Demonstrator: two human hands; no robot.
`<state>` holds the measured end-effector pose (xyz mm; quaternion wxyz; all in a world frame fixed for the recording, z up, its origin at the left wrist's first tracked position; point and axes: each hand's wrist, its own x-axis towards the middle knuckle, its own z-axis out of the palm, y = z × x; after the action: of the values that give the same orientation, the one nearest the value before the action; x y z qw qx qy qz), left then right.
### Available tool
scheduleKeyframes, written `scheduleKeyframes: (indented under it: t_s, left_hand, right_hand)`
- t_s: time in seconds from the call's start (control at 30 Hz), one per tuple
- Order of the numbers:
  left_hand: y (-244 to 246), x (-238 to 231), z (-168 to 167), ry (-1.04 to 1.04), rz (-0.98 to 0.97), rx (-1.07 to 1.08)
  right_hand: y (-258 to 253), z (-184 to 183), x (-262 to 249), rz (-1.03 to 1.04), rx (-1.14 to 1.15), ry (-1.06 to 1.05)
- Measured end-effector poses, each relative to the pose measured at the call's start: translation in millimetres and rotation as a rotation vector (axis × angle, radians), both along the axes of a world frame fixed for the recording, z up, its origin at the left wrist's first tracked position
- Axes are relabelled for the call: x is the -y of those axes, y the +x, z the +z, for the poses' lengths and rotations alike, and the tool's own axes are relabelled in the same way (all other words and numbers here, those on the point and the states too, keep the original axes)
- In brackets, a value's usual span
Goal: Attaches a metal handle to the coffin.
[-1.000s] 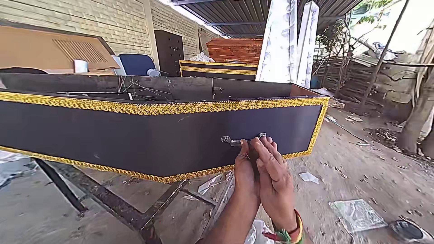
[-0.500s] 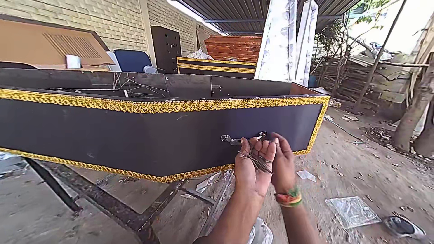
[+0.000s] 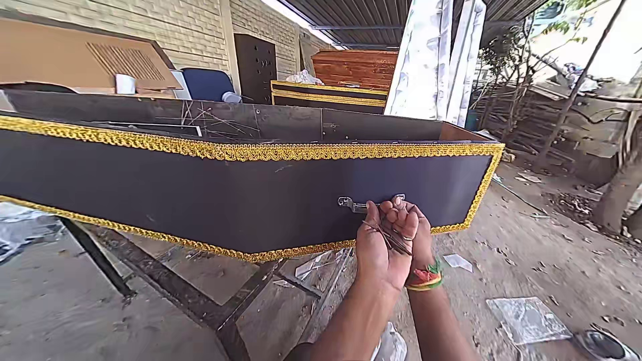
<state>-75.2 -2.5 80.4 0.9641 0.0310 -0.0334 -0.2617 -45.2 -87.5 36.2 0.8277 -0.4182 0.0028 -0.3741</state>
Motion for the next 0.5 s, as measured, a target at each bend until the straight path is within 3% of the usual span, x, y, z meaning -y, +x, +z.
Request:
scheduleKeyframes:
  t_s: [0.1,0.2,0.4,0.5]
  left_hand:
    - [0.8,-12.4,-18.7,-0.004,-0.047,0.099]
    - [-2.7,-42.7,-81.4,0.085,-0.19,0.118]
    - [-17.8,-87.7,-257.4,0.86,-0.184,-0.47]
    - [-26.6,-104.9,-313.1,0.977,-0.2,-0.633]
  right_hand:
    - [-2.1,6.5,-8.0,-0.064,-0.043,-0.044]
    - [-1.6,8.0,-12.2,-0.057,-0.094,-0.025]
    - [2.4,6.9,-14.6,-0.084,-0.051,-0.042]
    - [4.3,-1.7,-14.3,-0.097,-0.041,-0.089]
